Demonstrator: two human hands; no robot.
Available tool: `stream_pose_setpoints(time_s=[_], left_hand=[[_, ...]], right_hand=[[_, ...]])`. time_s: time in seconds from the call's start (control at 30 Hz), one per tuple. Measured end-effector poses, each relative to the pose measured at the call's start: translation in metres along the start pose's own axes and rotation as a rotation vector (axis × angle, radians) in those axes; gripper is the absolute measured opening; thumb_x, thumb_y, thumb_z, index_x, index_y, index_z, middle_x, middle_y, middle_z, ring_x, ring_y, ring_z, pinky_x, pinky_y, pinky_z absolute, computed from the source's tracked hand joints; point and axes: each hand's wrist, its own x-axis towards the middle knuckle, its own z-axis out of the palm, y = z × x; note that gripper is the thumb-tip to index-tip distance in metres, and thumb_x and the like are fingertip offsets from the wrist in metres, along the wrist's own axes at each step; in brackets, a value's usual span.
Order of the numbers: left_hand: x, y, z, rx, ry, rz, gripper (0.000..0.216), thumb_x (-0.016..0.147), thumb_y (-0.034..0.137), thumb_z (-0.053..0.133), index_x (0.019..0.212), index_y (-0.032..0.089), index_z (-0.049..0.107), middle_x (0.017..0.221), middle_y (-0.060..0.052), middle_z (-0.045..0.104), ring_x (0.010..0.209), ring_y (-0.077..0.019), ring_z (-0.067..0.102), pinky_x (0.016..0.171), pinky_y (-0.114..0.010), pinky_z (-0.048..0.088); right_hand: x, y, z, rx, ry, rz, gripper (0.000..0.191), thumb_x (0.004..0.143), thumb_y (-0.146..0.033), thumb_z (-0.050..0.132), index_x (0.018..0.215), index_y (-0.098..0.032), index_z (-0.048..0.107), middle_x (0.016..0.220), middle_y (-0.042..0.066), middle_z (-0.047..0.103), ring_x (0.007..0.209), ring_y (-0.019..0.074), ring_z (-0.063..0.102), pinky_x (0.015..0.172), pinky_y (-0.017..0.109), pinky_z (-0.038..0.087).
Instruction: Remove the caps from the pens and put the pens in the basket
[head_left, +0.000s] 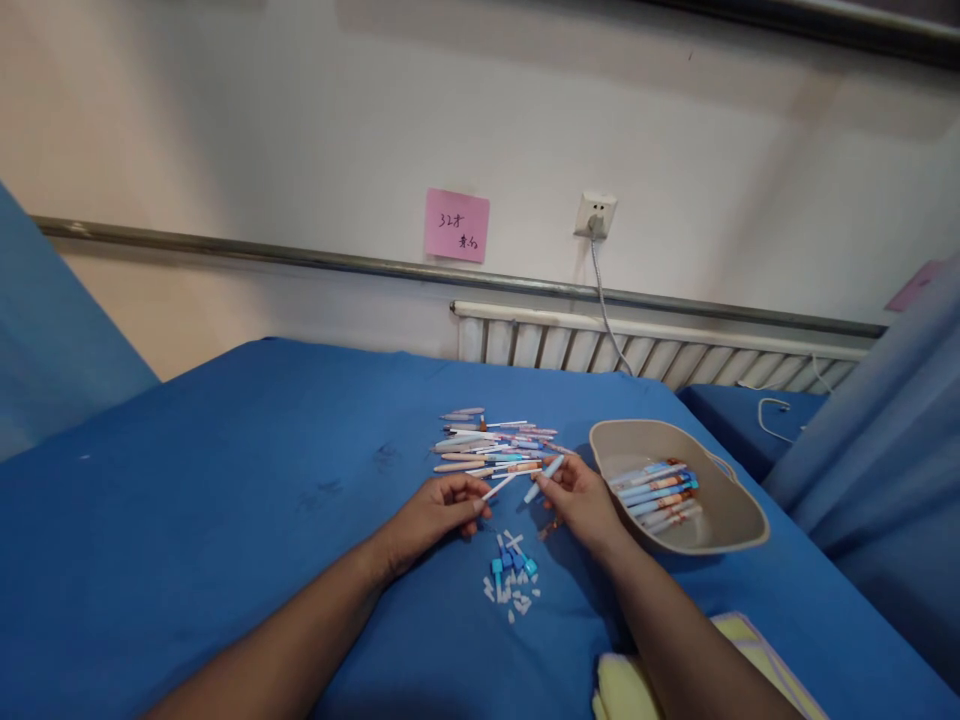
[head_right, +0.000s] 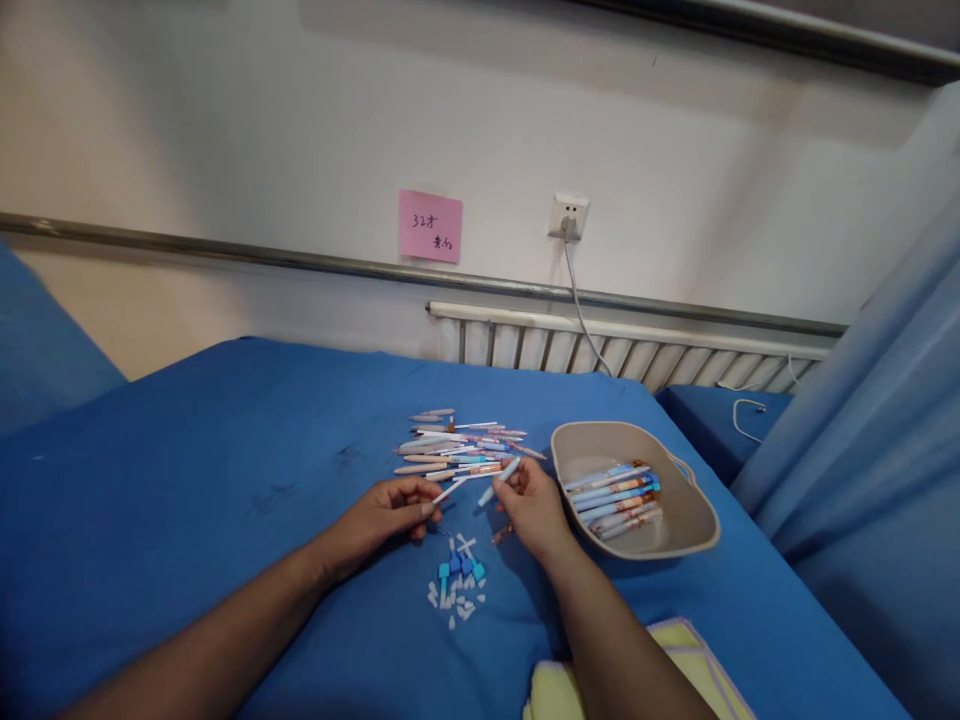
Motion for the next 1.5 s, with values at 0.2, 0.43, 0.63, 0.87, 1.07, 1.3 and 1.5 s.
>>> stream_pose_setpoints(time_s=[0.2,0.43,0.63,0.87,1.07,1.3,1.5], left_hand=[[0.001,-0.002,-0.002,-0.01,-0.002,-0.007,0.029,0.069,0.033,0.07,0.09,0.014,0.063,0.074,-0.003,0.065,0.053,-0.0085,0.053,0.053,-0.02,0.043],[0.001,-0.001,0.0,-0.017,0.008,-0.004,0.029,0.069,0.033,0.071,0.089,0.014,0.063,0.073,-0.002,0.065,0.052,-0.0083,0.052,0.052,-0.02,0.043],[0.001,-0.002,-0.001,-0.008,0.015,0.01,0.029,0.069,0.034,0.07,0.09,0.014,0.063,0.074,-0.002,0.065,0.052,-0.0086,0.053,0.053,-0.021,0.044],[0.003,-0.004,-0.004,0.045,0.07,0.032,0.029,0.069,0.034,0.069,0.089,0.014,0.063,0.074,-0.002,0.065,0.051,-0.0085,0.052,0.052,-0.021,0.043],[0.003,-0.005,-0.004,0.183,0.056,0.061,0.024,0.072,0.032,0.065,0.088,0.014,0.064,0.072,-0.001,0.063,0.055,-0.0093,0.051,0.053,-0.02,0.041],[0.001,-0.003,-0.001,0.3,0.021,0.078,0.026,0.074,0.032,0.058,0.091,0.013,0.063,0.073,-0.001,0.062,0.059,-0.0109,0.051,0.055,-0.021,0.039],[-0.001,0.001,-0.001,0.442,-0.007,0.108,0.022,0.078,0.03,0.054,0.09,0.014,0.063,0.068,0.002,0.057,0.058,-0.0105,0.047,0.055,-0.02,0.036]], right_hand=[[-0.007,-0.005,-0.005,-0.692,0.028,-0.065,0.033,0.077,-0.025,0.055,0.109,-0.018,0.052,0.083,0.002,0.065,0.065,0.0151,0.06,0.059,0.025,0.043],[-0.027,-0.027,-0.017,-1.16,-0.223,-0.138,0.022,0.07,-0.01,0.055,0.092,-0.016,0.06,0.096,0.01,0.062,0.087,0.0215,0.058,0.073,0.028,0.038],[-0.026,-0.027,-0.014,-1.234,-0.287,-0.214,0.008,0.08,-0.02,0.053,0.079,-0.018,0.06,0.085,0.009,0.063,0.084,0.024,0.054,0.072,0.032,0.034],[-0.014,-0.011,-0.009,-0.711,-0.167,-0.178,0.007,0.083,-0.025,0.048,0.084,-0.019,0.052,0.077,0.004,0.06,0.071,0.0174,0.055,0.065,0.028,0.038],[-0.004,-0.01,-0.007,-0.104,-0.1,-0.068,0.029,0.075,-0.046,0.058,0.08,-0.018,0.059,0.061,-0.003,0.053,0.051,0.0103,0.043,0.049,0.022,0.035],[-0.002,-0.006,-0.01,-0.077,-0.113,-0.059,0.03,0.066,-0.044,0.068,0.077,-0.017,0.069,0.065,0.0,0.062,0.056,0.0111,0.048,0.053,0.023,0.036],[-0.002,-0.003,-0.01,-0.118,-0.167,-0.073,0.025,0.069,-0.039,0.067,0.079,-0.017,0.07,0.072,0.002,0.066,0.066,0.0149,0.056,0.062,0.026,0.042]])
